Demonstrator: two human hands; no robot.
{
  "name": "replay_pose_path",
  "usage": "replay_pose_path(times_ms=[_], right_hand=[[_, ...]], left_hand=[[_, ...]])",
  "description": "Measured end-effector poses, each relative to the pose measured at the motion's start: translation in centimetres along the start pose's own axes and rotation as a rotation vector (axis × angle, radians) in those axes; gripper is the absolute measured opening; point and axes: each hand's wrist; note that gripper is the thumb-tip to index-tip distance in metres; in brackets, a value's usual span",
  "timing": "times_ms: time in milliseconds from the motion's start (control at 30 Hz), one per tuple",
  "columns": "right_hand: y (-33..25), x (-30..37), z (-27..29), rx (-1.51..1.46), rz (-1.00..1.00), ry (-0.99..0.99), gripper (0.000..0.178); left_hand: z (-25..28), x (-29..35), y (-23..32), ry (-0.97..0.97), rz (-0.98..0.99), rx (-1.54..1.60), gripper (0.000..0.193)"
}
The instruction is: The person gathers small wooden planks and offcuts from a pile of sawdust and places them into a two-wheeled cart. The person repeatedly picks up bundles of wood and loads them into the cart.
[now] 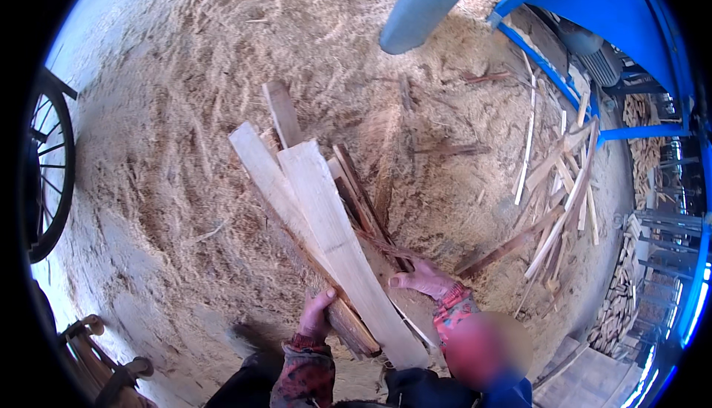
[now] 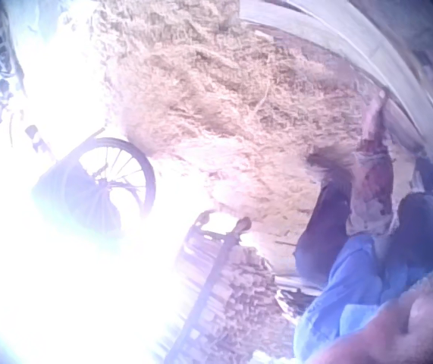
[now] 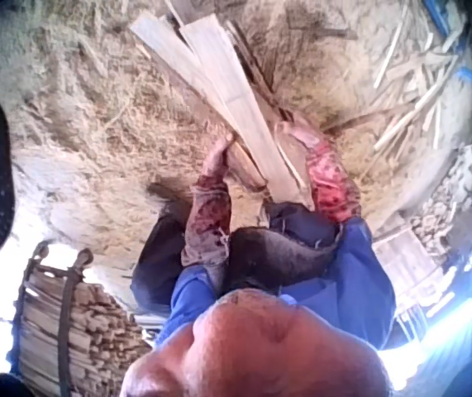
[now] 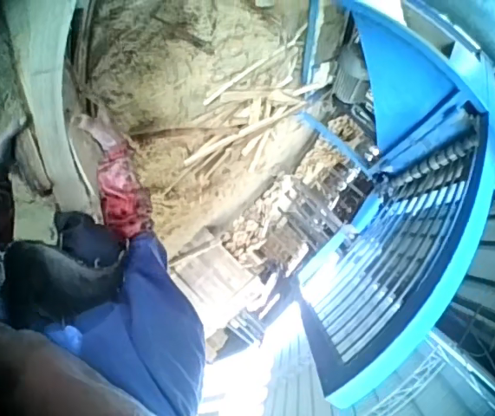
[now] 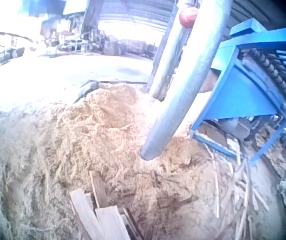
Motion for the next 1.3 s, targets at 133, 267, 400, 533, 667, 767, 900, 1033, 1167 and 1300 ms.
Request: replay_pose_path(times_ms=[133,267,400,533,667,767,900,1033,1167,1300], right_hand=[[-3.5,-1.9,-0.7,0.272,0.063,-0.051,0.093],[-12.0,-3.7,-5.0,0.109,0.111,-0.181,0.084],[-16.9,-4.0,-8.7,0.095,0.1,-0.242,0.081],[-19.7,-3.4,-12.2,0.065,0.122,-0.319,0.079],[-20.6,-1.9,-14.8,0.068,0.104,-0.347,0.082],[-24.6,0.6,-16.9,0.104,0.045,-0.341,0.088],[-25.8,3.9,-17.9,0.243,0.107,-0.282,0.08],[-30.0,7.5,-19.7,0.174,0.153,-0.265,0.077],[-35.6,10.5,-20.7,0.215,0.19,-0.24,0.084],[-43.1,14.4,-22.4,0.446,0.207,-0.188,0.089]], left_hand=[[2.1,1.4,1.8,0.016,-0.052,0.048,0.058],[-0.2,5.2,8.1,0.08,-0.244,0.072,0.054],[0.5,9.2,12.0,0.154,-0.181,0.079,0.051],[1.3,12.6,13.5,0.191,-0.313,0.122,0.052],[0.7,17.1,14.8,0.249,-0.295,0.252,0.054],[0.2,20.5,15.9,0.271,-0.295,0.253,0.051],[0.5,24.1,16.6,0.273,-0.244,0.152,0.046],[-3.8,29.0,20.5,0.241,-0.308,0.104,0.053],[-6.1,32.7,24.1,0.128,-0.228,0.13,0.051],[-9.6,37.8,29.0,0.067,-0.297,0.127,0.05]])
Point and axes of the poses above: each hand's wrist, its own x-axis away from the middle knuckle, its own z-axis out of the back of the hand, y = z × x, and after that the axes turned 1 degree about -x, right-handed
